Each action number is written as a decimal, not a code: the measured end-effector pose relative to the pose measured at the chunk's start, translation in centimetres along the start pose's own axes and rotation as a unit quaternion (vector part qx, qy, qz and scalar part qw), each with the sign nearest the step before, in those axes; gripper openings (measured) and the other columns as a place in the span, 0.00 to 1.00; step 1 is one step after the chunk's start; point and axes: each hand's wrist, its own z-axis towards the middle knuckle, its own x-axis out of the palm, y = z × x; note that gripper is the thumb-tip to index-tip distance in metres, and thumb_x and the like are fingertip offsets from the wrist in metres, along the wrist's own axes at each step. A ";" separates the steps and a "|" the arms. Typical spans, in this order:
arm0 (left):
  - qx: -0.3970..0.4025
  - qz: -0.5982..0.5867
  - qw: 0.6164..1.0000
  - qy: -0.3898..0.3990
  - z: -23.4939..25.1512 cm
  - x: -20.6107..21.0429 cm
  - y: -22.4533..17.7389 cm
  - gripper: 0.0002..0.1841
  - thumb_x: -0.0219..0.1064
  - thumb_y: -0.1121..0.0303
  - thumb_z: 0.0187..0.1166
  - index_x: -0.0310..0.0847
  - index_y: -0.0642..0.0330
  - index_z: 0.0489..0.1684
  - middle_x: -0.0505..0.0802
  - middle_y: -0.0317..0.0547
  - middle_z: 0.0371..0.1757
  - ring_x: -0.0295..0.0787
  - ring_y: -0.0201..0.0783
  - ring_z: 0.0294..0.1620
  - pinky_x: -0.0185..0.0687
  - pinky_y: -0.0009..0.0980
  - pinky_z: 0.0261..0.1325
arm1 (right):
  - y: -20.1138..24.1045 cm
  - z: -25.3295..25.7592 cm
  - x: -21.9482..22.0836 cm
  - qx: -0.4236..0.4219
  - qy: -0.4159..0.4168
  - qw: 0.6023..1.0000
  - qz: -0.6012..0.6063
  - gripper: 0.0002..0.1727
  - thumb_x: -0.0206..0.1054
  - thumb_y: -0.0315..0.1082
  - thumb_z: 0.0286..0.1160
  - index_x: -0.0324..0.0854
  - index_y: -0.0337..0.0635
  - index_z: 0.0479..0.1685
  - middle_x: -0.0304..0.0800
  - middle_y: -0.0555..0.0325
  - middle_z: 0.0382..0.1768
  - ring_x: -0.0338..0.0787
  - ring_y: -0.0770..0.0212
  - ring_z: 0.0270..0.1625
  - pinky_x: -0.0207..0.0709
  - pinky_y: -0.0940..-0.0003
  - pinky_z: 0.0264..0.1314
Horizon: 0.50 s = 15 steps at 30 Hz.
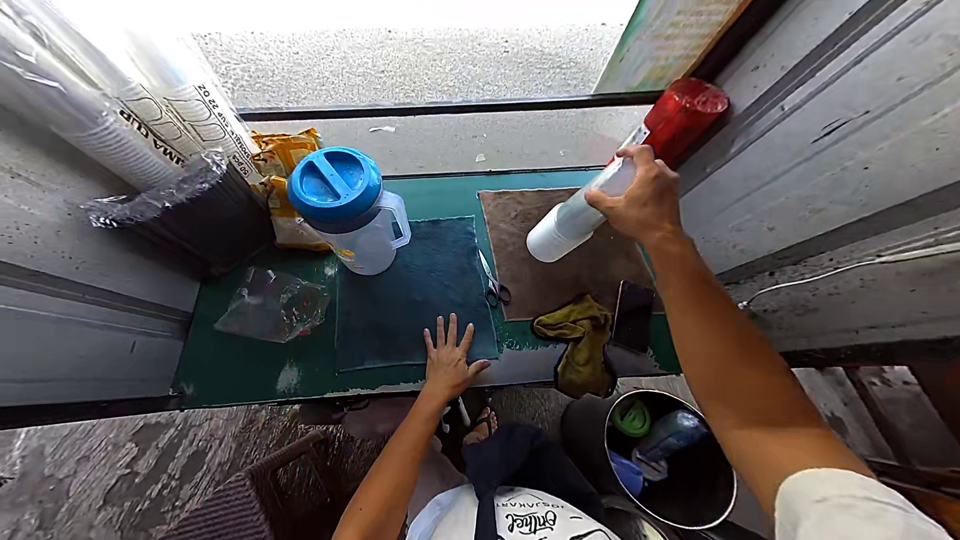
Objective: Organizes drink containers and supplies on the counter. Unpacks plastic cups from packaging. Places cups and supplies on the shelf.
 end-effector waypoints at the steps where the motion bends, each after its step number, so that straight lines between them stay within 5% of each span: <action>1: -0.004 -0.049 0.999 -0.023 0.1 -1.5 0.1 0.47 0.40 0.21 0.77 0.60 0.38 0.93 0.54 0.53 0.96 0.38 0.62 0.96 0.26 0.73 0.89 | 2.0 0.6 0.0 -0.021 -0.009 1.000 0.015 0.43 0.83 0.49 0.60 0.73 0.40 0.78 0.85 0.27 0.61 0.86 0.28 0.62 0.76 0.31 0.64; 4: -0.055 -0.193 0.954 -0.222 1.7 -9.0 1.8 0.31 0.63 0.45 0.83 0.83 0.62 0.72 0.84 0.60 0.76 0.77 0.57 0.80 0.67 0.58 0.83 | 8.4 2.1 1.1 -0.083 -0.021 0.995 0.055 0.43 0.82 0.49 0.59 0.74 0.41 0.78 0.86 0.29 0.60 0.87 0.30 0.61 0.78 0.33 0.62; 6: -0.102 -0.222 0.931 -0.270 3.5 -14.1 3.7 0.26 0.67 0.57 0.83 0.79 0.67 0.74 0.89 0.61 0.65 0.89 0.55 0.64 0.83 0.53 0.68 | 12.6 2.7 3.1 -0.097 -0.010 0.993 0.069 0.43 0.82 0.48 0.58 0.74 0.45 0.79 0.86 0.32 0.59 0.88 0.33 0.58 0.80 0.35 0.59; 9: -0.111 -0.242 0.937 -0.227 7.2 -18.7 5.1 0.37 0.68 0.57 0.84 0.58 0.69 0.88 0.94 0.59 0.43 0.94 0.55 0.41 0.89 0.57 0.50 | 17.6 3.7 8.6 -0.104 0.026 0.991 0.077 0.44 0.82 0.46 0.57 0.74 0.49 0.81 0.84 0.34 0.58 0.89 0.37 0.54 0.83 0.39 0.54; 11: -0.122 -0.272 0.937 -0.183 10.2 -20.4 5.4 0.42 0.69 0.55 0.82 0.52 0.72 0.89 0.93 0.62 0.40 0.93 0.58 0.42 0.87 0.59 0.54 | 18.9 4.5 13.2 -0.099 0.061 0.991 0.065 0.44 0.81 0.46 0.57 0.72 0.52 0.83 0.83 0.33 0.59 0.89 0.37 0.53 0.84 0.39 0.51; 13: -0.141 -0.282 0.931 -0.183 12.1 -21.1 5.7 0.30 0.63 0.56 0.87 0.67 0.74 0.78 0.91 0.67 0.45 0.91 0.63 0.51 0.83 0.62 0.61 | 19.0 4.9 16.7 -0.091 0.103 0.989 0.047 0.45 0.80 0.46 0.58 0.71 0.54 0.84 0.82 0.31 0.61 0.90 0.35 0.50 0.85 0.37 0.48; 15: -0.133 -0.265 0.931 -0.211 11.4 -20.8 6.3 0.21 0.57 0.57 0.91 0.78 0.71 0.61 0.91 0.65 0.42 0.92 0.62 0.48 0.84 0.61 0.55 | 19.2 5.1 17.6 -0.080 0.120 0.989 0.033 0.46 0.79 0.46 0.58 0.69 0.55 0.86 0.81 0.30 0.62 0.90 0.34 0.50 0.84 0.36 0.48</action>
